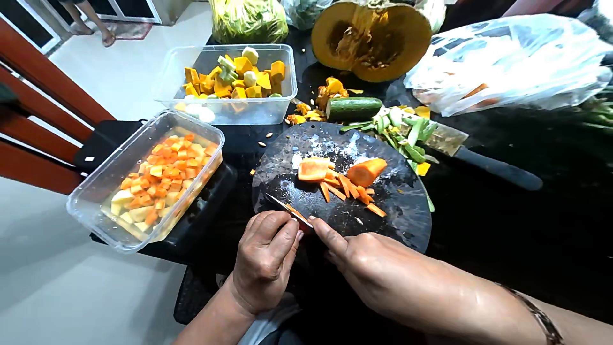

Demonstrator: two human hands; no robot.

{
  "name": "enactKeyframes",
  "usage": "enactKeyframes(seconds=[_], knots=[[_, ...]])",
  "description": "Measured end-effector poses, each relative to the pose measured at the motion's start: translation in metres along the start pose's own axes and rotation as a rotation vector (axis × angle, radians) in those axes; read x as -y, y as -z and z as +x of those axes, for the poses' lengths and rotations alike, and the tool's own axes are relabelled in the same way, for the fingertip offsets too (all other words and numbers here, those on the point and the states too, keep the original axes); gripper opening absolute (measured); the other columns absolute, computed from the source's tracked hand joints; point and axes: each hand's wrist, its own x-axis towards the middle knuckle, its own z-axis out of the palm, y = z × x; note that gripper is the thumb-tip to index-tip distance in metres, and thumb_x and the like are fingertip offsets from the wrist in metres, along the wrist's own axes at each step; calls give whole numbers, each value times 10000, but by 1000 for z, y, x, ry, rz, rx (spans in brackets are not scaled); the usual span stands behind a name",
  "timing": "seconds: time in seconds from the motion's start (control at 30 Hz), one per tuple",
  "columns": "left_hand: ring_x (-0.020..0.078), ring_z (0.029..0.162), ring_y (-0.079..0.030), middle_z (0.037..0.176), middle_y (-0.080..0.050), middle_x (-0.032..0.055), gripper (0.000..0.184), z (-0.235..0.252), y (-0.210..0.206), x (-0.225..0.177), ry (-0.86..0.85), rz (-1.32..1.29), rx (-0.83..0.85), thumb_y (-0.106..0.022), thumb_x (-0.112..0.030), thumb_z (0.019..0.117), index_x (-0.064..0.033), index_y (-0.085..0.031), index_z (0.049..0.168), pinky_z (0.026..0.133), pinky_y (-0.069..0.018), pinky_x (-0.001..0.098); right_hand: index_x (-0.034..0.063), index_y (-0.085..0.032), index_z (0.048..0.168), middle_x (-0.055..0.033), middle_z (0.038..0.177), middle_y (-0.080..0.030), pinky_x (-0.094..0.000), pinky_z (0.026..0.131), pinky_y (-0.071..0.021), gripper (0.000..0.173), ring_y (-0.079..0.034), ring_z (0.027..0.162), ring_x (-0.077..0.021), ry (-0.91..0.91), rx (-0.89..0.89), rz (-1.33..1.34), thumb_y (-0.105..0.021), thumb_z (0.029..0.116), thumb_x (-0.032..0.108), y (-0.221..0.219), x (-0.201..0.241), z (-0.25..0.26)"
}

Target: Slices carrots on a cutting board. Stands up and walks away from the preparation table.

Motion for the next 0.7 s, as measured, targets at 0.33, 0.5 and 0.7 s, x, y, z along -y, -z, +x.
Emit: enactKeyframes(seconds=[0.33,0.5,0.7], knots=[[146,1041,-663,1027,-707,117,110,0,-1,4,14,-95,-20,-670,-78,977,1,-743,1000,956,-537,268,-97,-489,1444,26,545,-474,-206,410,-407,509,-442,424,-50,-51,-167,128,-434,1022,183,2,-16,-47],[128,1036,-651,1011,-693,100,88,-2,-2,3,12,-99,-41,-679,-66,970,-2,-737,981,954,-532,245,-95,-498,1428,11,568,-482,-224,416,-397,488,-446,446,-82,38,-149,115,-443,1019,165,9,-6,-39],[139,1036,-657,1008,-697,108,88,-3,-2,2,7,-65,-50,-681,-55,963,10,-741,967,964,-533,251,-101,-516,1412,15,559,-481,-249,411,-400,486,-457,442,-105,69,-131,64,-421,1023,174,5,-4,-31]])
